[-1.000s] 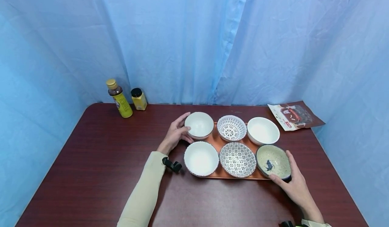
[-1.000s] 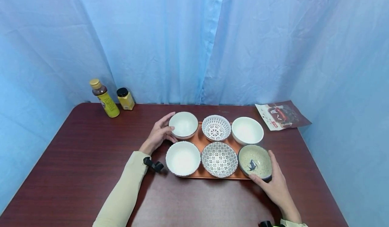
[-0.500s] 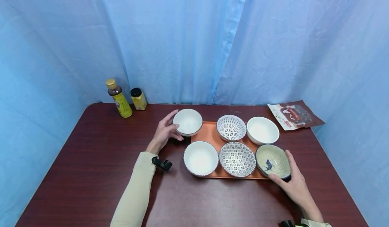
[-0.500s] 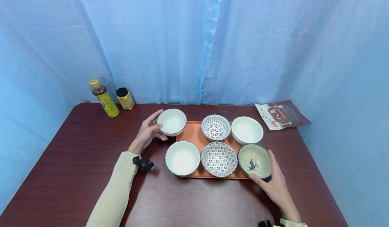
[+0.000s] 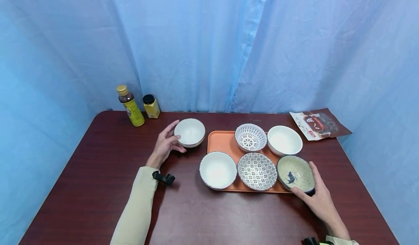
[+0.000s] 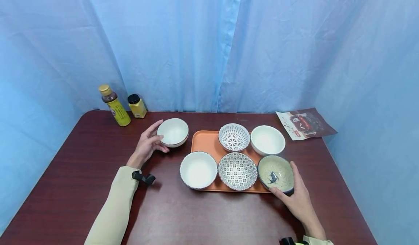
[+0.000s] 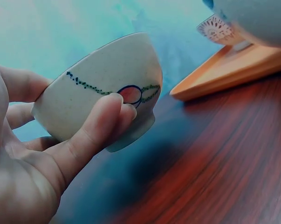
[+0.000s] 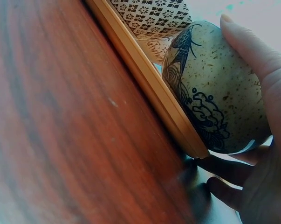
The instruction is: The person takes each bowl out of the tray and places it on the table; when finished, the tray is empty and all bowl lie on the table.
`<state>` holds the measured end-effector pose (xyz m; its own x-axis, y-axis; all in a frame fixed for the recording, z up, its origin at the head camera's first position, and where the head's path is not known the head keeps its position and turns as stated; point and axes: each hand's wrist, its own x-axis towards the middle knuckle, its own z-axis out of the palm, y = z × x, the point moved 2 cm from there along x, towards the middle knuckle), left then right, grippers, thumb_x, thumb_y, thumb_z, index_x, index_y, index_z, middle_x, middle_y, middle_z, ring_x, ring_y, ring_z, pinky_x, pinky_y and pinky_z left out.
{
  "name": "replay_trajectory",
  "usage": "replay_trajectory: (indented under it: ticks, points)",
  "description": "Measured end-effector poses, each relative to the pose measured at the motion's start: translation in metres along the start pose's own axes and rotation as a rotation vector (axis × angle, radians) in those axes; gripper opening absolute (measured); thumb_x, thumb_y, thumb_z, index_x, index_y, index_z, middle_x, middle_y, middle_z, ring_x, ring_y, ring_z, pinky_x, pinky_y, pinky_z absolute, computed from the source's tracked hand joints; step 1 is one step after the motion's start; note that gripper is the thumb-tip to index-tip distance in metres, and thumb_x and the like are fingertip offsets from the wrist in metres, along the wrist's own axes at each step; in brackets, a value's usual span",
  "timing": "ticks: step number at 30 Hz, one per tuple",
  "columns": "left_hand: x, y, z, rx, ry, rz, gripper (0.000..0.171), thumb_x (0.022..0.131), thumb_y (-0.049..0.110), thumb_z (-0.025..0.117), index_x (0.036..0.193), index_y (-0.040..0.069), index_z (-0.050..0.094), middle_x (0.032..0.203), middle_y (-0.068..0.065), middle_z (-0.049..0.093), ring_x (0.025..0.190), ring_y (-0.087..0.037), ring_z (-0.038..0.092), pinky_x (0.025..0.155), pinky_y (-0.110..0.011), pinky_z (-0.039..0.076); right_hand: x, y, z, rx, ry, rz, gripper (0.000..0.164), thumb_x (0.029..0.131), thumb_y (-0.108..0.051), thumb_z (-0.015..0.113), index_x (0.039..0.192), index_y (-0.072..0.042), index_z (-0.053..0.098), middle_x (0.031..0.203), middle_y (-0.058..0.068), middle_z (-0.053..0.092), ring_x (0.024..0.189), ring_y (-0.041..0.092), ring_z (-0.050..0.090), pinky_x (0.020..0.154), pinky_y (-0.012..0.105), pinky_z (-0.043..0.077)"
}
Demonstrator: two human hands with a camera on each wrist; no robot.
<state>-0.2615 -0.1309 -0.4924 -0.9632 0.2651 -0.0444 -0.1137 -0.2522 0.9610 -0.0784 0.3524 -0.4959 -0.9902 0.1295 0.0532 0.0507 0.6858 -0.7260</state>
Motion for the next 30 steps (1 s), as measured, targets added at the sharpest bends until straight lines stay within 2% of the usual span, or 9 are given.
replay_trajectory:
  ticks: [8, 17, 23, 26, 30]
  points:
    - [-0.004, -0.002, -0.008, 0.0, 0.012, -0.011, 0.068, 0.099, -0.005, 0.043, 0.16, 0.01, 0.02, 0.15, -0.036, 0.035, 0.056, -0.023, 0.07, 0.054, -0.035, 0.062, 0.002, -0.001, -0.002, 0.009, -0.002, 0.006, 0.104, 0.089, -0.031, 0.074, 0.163, -0.018, 0.002, 0.167, 0.024, 0.01, 0.153, 0.045, 0.011, 0.114, 0.076, 0.019]
    - [-0.005, -0.009, -0.014, -0.027, 0.008, -0.003, 0.067, 0.1, -0.007, 0.04, 0.161, 0.008, 0.017, 0.149, -0.039, 0.034, 0.056, -0.021, 0.071, 0.055, -0.032, 0.062, 0.002, -0.002, -0.001, 0.0, -0.008, 0.01, 0.105, 0.089, -0.032, 0.074, 0.163, -0.017, 0.001, 0.167, 0.025, 0.01, 0.151, 0.05, 0.014, 0.113, 0.076, 0.02]
    - [-0.006, -0.009, -0.014, -0.032, 0.0, -0.001, 0.067, 0.1, -0.005, 0.041, 0.161, 0.009, 0.017, 0.149, -0.038, 0.033, 0.057, -0.022, 0.071, 0.054, -0.032, 0.062, 0.001, -0.002, -0.001, 0.002, -0.002, 0.005, 0.104, 0.089, -0.031, 0.074, 0.163, -0.019, 0.002, 0.167, 0.023, 0.011, 0.153, 0.043, 0.011, 0.118, 0.07, 0.018]
    - [-0.007, -0.009, -0.014, -0.019, -0.002, -0.01, 0.068, 0.1, -0.003, 0.042, 0.161, 0.01, 0.016, 0.149, -0.038, 0.033, 0.058, -0.022, 0.072, 0.054, -0.031, 0.062, 0.0, -0.001, -0.001, 0.004, -0.001, 0.003, 0.103, 0.089, -0.031, 0.073, 0.163, -0.021, 0.002, 0.168, 0.022, 0.011, 0.154, 0.04, 0.01, 0.12, 0.065, 0.016]
    - [-0.008, -0.008, -0.014, 0.035, 0.005, -0.034, 0.067, 0.101, 0.001, 0.044, 0.161, 0.015, 0.018, 0.15, -0.034, 0.037, 0.06, -0.021, 0.072, 0.051, -0.031, 0.06, 0.001, -0.001, -0.001, 0.007, -0.003, 0.003, 0.104, 0.089, -0.031, 0.073, 0.163, -0.021, 0.001, 0.168, 0.022, 0.01, 0.153, 0.042, 0.01, 0.117, 0.07, 0.018]
